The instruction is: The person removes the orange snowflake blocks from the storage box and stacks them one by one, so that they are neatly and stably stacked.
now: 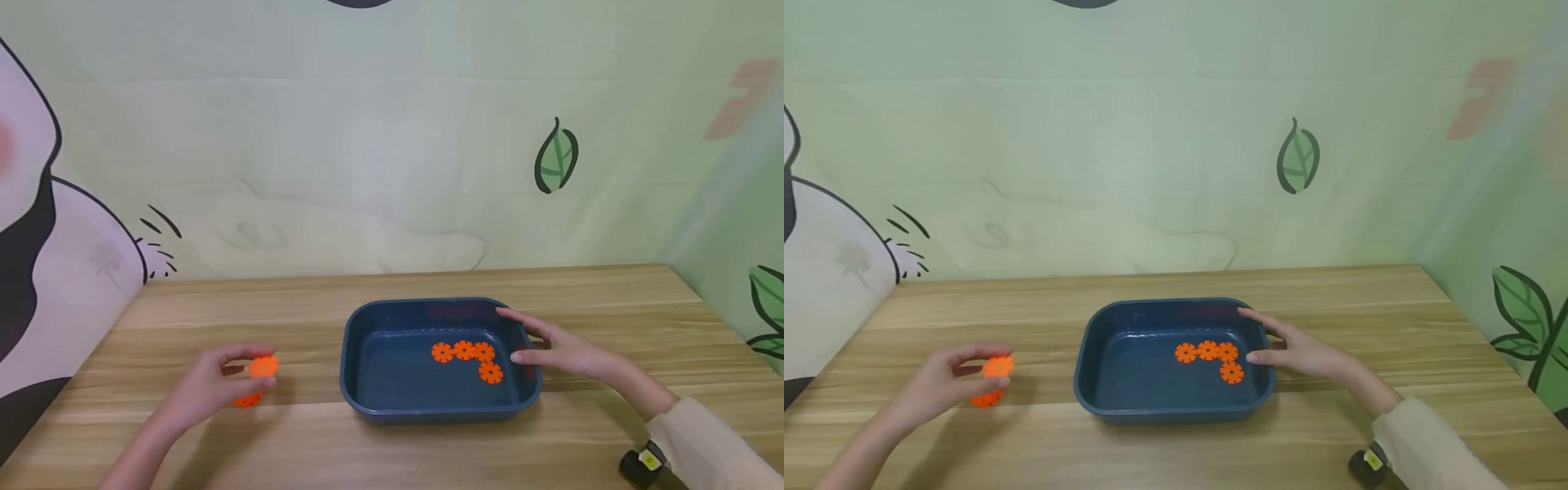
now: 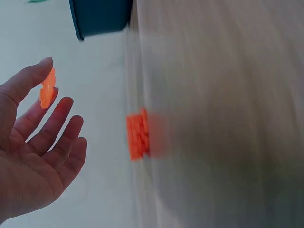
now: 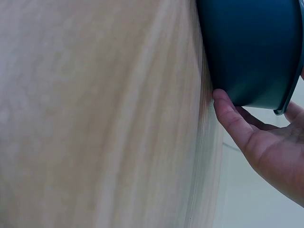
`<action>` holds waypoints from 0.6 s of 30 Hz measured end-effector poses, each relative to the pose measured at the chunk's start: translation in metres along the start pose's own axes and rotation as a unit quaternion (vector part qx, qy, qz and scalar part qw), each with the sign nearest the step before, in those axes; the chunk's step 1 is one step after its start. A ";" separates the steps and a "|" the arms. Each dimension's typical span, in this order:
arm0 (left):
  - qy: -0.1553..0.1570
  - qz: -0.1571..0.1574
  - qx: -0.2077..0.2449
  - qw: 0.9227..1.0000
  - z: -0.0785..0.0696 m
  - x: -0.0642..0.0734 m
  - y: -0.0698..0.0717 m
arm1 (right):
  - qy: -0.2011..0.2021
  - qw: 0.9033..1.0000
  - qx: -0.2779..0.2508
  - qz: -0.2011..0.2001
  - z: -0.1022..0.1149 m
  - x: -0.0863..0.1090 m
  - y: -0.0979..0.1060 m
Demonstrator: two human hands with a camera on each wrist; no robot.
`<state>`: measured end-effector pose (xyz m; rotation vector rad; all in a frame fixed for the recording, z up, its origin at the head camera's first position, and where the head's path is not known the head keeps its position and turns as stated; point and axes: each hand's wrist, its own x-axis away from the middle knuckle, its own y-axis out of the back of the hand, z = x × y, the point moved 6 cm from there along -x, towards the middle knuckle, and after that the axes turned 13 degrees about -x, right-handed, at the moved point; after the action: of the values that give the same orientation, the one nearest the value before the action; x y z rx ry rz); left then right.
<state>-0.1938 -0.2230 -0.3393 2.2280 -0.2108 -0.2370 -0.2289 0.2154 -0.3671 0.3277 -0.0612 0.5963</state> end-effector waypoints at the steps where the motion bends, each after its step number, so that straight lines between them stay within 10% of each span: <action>1: -0.001 0.000 -0.005 1.000 0.003 0.001 0.001 | 0.001 1.000 0.000 0.000 0.000 0.000 0.000; 18: -0.010 0.067 -0.034 0.997 0.038 0.001 0.003 | -0.003 1.000 -0.012 0.006 -0.002 -0.001 0.000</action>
<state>-0.2025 -0.2536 -0.3599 2.1346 -0.3578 -0.1914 -0.2297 0.2156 -0.3688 0.3065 -0.0764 0.6064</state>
